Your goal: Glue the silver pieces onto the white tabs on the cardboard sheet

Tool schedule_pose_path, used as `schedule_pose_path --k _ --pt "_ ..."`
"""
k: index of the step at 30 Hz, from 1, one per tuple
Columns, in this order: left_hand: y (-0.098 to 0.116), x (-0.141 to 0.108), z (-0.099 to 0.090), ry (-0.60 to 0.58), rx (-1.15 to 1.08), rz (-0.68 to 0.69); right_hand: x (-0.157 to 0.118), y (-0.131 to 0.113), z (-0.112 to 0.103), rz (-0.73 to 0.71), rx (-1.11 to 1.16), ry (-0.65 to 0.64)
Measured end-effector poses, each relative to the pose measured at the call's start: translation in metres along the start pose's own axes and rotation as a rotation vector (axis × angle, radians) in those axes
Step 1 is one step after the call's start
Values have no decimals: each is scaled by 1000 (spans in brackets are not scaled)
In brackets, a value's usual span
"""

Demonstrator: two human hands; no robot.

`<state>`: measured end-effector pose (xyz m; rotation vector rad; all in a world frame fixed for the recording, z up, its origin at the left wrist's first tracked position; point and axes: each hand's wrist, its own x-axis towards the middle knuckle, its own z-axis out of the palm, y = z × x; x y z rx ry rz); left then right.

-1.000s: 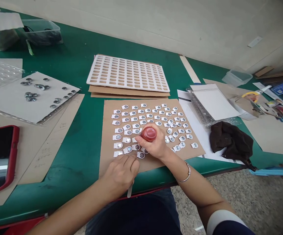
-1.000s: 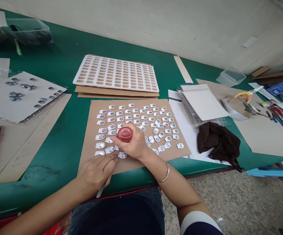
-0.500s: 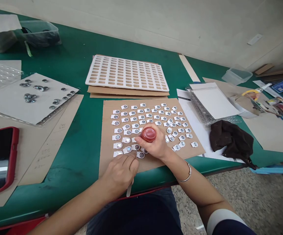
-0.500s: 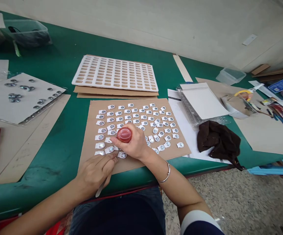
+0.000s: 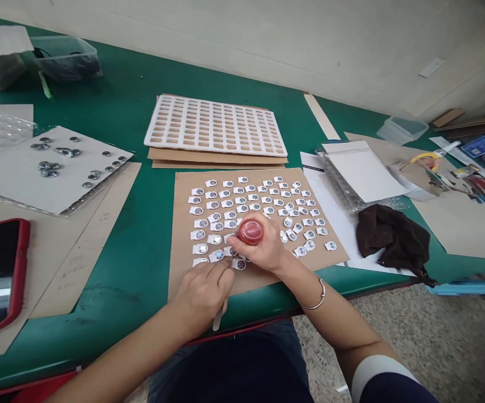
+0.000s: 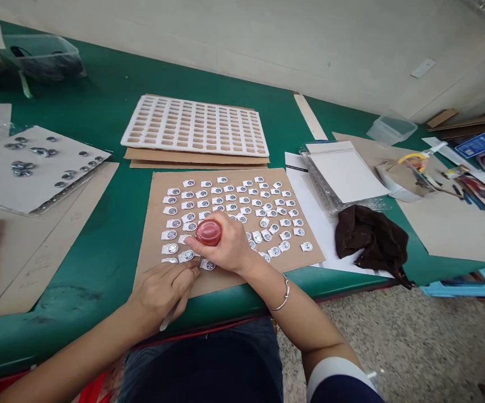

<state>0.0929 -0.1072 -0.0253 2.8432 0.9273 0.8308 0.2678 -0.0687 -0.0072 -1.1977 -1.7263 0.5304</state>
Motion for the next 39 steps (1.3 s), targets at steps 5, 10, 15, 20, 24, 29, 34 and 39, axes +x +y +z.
schedule_pose_path --k 5,10,15,20,24,29,34,39 --pt "-15 7 -11 -125 -326 -211 -2 3 0 82 -12 19" --pt "-25 28 -26 -317 -427 -344 -2 -4 -4 122 -33 -11" --pt "-40 49 -30 -444 -589 -478 -2 -21 -19 159 95 67" --pt "-58 59 -26 -524 -749 -577 -24 -28 -28 252 472 214" --pt "-63 59 -26 -530 -792 -586 -51 -16 -21 257 300 256" --pt "-65 54 -25 -518 -776 -566 -60 -7 -11 141 115 313" --pt "-66 52 -24 -504 -787 -559 -56 -9 -8 137 88 284" --pt "-65 51 -24 -487 -771 -555 -57 -8 -5 140 85 262"
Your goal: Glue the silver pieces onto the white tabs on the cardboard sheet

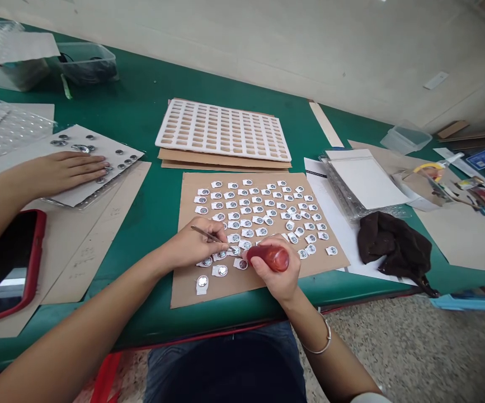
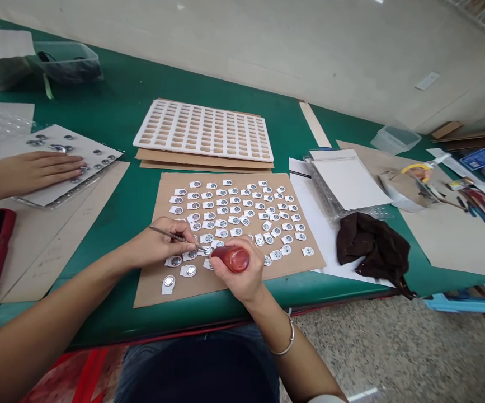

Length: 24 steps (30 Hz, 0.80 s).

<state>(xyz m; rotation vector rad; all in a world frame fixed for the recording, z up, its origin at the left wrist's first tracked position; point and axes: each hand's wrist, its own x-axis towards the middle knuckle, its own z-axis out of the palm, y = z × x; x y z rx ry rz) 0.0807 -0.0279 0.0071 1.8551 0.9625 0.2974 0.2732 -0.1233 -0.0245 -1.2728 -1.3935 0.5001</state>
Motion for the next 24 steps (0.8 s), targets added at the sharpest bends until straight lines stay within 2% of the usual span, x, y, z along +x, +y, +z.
schedule_pose_path --k 24 --pt "-1 -2 1 -2 -5 -6 3 0 1 15 -11 -28"
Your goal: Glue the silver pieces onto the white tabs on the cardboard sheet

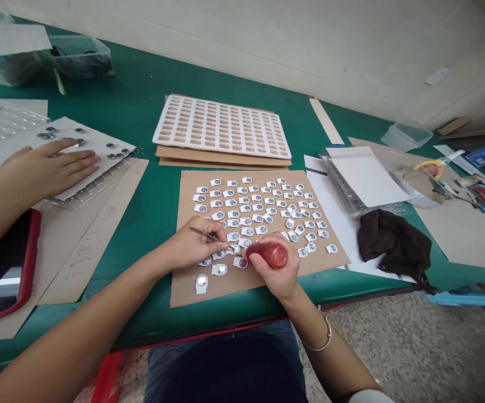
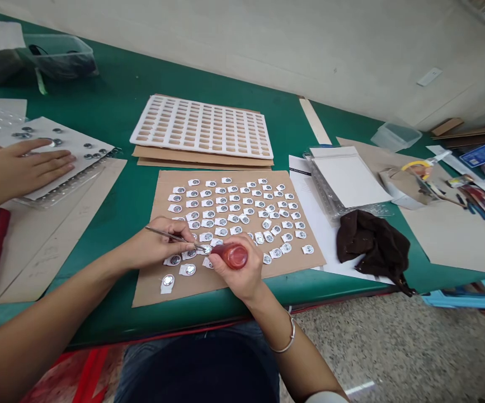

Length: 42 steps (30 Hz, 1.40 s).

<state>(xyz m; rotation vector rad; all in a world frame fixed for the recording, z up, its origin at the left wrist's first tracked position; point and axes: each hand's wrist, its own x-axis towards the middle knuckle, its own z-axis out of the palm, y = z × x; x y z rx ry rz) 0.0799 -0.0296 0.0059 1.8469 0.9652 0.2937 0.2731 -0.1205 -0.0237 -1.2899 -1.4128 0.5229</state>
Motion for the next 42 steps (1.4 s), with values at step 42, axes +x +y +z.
schedule_pose_path --k 42 --pt "1 -2 2 0 16 -19 3 -2 0 -31 -37 39"
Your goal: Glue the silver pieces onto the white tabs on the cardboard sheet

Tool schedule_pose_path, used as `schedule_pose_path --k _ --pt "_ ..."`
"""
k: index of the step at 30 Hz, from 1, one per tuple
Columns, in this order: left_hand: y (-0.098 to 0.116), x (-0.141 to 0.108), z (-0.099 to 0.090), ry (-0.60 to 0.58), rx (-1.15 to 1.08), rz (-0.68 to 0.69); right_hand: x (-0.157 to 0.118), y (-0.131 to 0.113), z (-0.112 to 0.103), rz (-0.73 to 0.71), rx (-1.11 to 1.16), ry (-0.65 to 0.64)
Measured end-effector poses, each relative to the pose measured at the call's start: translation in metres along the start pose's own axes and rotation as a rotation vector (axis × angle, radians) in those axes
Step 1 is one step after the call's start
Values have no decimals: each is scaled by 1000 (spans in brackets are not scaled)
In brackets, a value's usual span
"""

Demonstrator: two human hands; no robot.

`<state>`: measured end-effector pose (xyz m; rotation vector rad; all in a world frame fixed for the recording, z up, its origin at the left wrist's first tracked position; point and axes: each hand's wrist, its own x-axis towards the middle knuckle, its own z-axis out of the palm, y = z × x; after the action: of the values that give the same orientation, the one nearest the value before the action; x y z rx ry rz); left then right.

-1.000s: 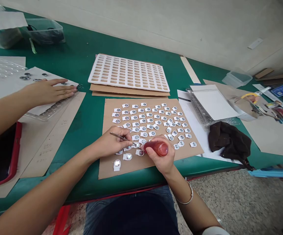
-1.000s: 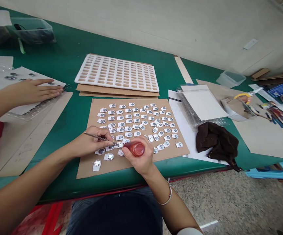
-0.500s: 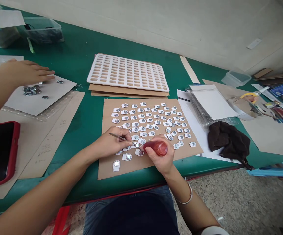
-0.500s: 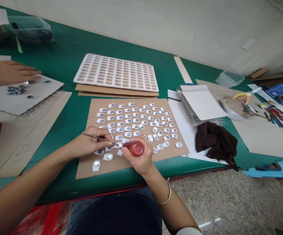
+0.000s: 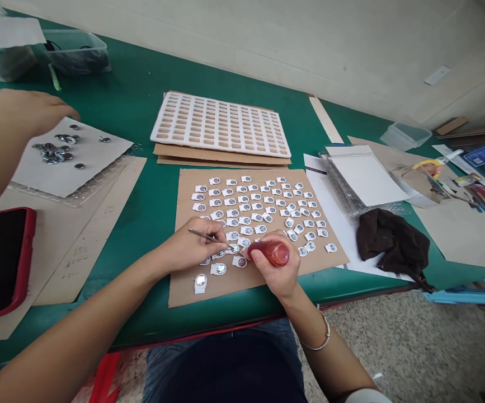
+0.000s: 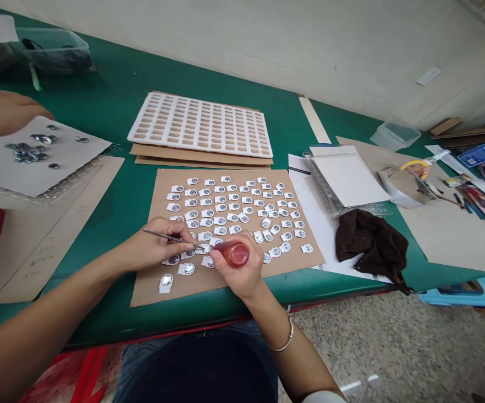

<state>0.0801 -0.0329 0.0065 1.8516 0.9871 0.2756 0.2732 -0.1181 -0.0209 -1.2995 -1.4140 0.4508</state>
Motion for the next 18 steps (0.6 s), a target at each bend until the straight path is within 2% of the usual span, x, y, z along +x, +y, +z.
schedule_pose_path --k 18 --pt "-2 -1 0 -2 1 8 0 0 0 -14 25 -9"
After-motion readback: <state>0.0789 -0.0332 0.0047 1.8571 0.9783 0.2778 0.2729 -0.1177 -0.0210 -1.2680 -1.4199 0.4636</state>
